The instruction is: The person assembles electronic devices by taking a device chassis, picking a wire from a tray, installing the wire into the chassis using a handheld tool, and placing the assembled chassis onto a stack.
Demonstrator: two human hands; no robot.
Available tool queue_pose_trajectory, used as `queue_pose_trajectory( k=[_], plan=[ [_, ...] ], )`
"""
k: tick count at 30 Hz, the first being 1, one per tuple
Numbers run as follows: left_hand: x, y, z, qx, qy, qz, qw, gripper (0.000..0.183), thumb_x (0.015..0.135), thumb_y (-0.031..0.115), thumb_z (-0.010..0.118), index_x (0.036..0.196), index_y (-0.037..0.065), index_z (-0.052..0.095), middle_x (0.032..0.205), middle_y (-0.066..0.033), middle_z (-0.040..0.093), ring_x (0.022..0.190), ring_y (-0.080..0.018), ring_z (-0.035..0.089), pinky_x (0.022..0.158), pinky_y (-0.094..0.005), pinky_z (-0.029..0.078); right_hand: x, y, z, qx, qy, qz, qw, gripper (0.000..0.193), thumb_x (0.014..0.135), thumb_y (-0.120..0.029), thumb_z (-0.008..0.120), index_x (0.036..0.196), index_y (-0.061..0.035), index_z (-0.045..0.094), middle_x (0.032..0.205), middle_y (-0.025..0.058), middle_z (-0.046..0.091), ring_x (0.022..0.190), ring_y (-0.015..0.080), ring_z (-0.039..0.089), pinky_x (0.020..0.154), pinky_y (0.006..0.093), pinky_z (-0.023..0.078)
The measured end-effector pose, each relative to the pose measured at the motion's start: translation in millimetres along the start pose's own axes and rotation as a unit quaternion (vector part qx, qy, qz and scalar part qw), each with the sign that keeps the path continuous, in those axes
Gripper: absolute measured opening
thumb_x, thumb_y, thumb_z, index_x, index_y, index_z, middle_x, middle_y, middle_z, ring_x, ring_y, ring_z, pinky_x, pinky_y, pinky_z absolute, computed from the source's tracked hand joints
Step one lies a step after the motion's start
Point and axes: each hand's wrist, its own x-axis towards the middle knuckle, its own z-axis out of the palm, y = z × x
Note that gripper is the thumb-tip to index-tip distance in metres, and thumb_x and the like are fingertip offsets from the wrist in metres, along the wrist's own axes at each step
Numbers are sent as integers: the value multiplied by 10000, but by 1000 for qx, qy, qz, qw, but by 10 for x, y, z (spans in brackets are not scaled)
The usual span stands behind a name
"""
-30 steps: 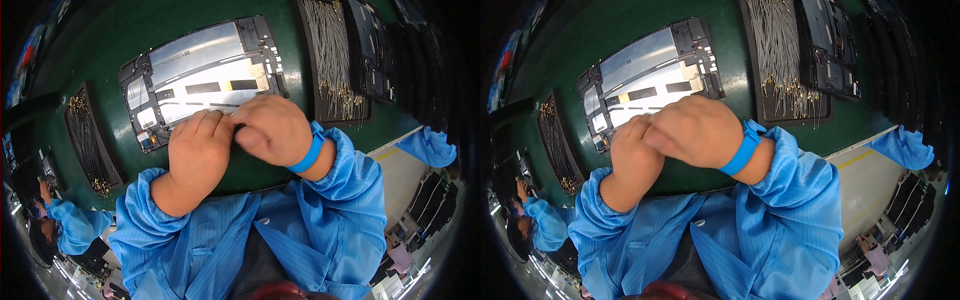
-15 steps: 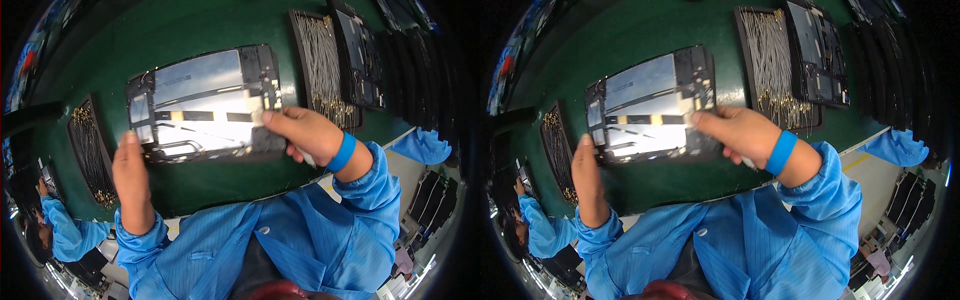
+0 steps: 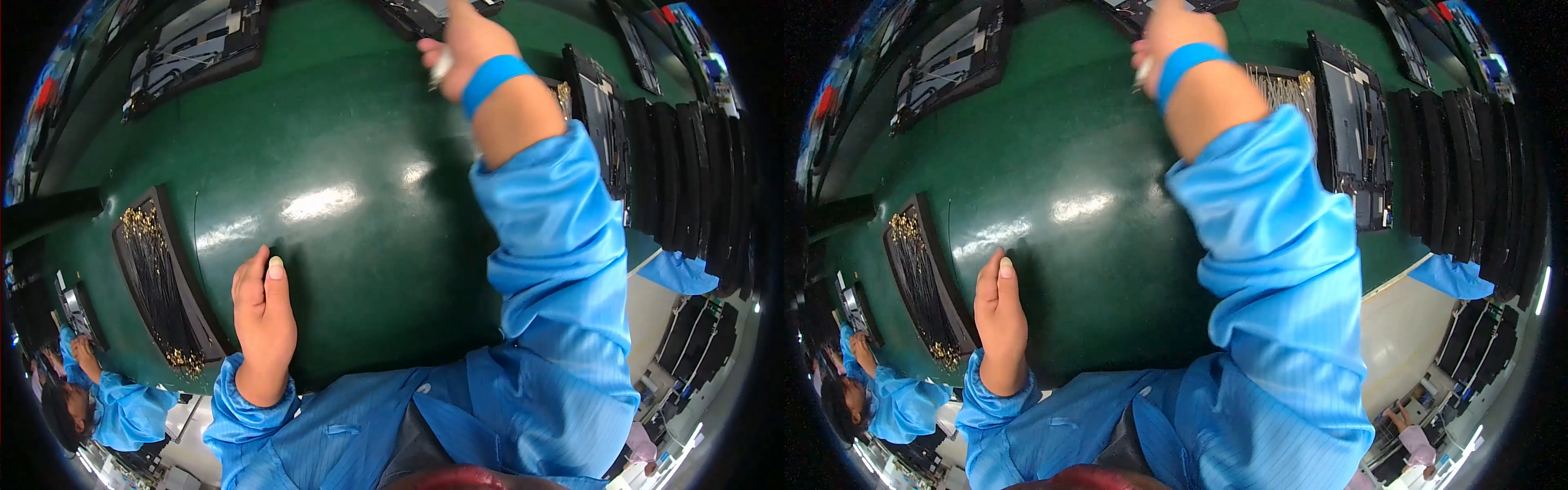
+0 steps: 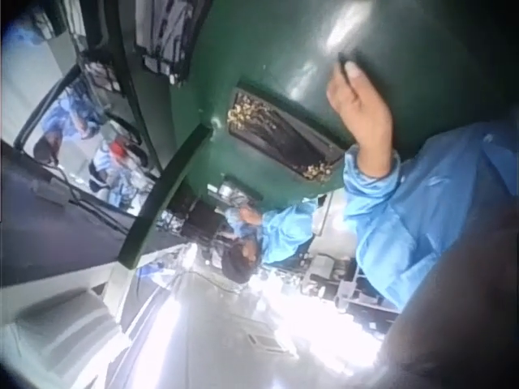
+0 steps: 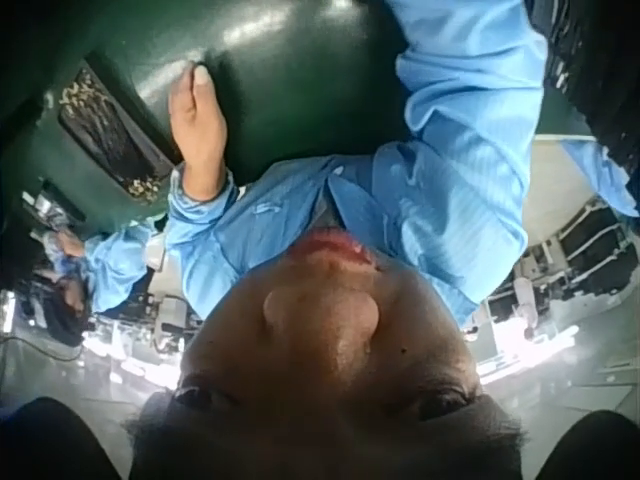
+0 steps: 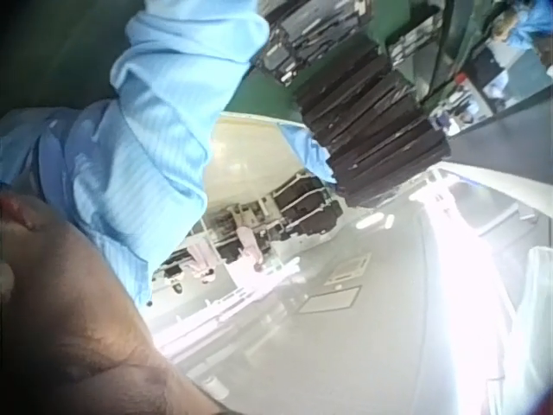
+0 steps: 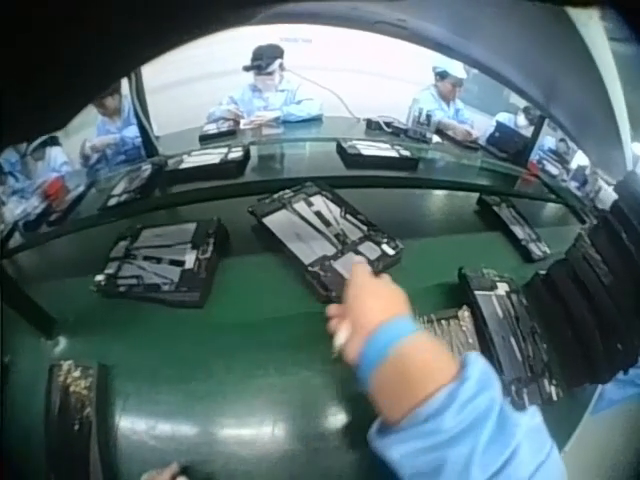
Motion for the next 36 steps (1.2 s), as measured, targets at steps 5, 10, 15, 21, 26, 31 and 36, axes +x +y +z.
queue_pose_trajectory(
  k=[5,10,15,21,26,31,36],
  plan=[
    [16,80,0,-55,8,-41,998,254,823,150,464,984,-41,512,955,-135,517,895,-213,476,802,-277,357,699,59,-111,107,-37,125,986,325,791,-437,447,781,-112,439,597,27,441,449,144,434,346,204,353],
    [94,227,3,-231,-15,-151,961,280,821,156,482,1028,-32,494,968,-126,518,901,-186,478,798,-285,376,836,148,53,210,-347,102,908,324,767,-451,482,775,-131,433,570,21,441,441,133,430,332,218,353],
    [399,473,323,-562,5,-145,814,457,827,363,434,1099,-3,425,910,-104,542,810,-154,526,712,-280,432,-650,502,299,98,-281,135,945,345,807,-430,422,862,-94,471,627,37,500,472,121,459,358,218,330],
    [154,523,77,-581,-119,-165,788,415,815,364,397,1048,28,461,995,-117,536,897,-224,527,776,-362,419,-1629,728,-210,-61,-472,212,854,369,818,-398,435,945,-56,495,638,6,447,514,81,412,453,221,355],
    [24,256,-325,-506,-172,-85,841,427,748,194,510,1087,-46,413,989,-132,530,877,-221,539,783,-329,430,-1872,1195,-837,-328,-744,16,582,481,799,-419,419,1065,-22,464,880,197,558,791,308,552,716,360,427],
    [172,60,-228,28,45,-27,998,364,775,227,535,1001,-57,501,915,-182,558,850,-242,535,727,-317,412,-1929,1383,-779,-344,-601,16,721,427,812,-372,418,1045,-22,495,859,180,568,775,301,555,693,329,445],
    [441,-655,-794,382,271,56,882,313,784,309,483,927,52,590,777,-146,582,709,-326,541,695,-359,425,-1966,1384,-587,-348,-558,-25,753,383,815,-319,455,1039,-12,497,775,142,583,727,222,573,654,283,448]
  ],
)
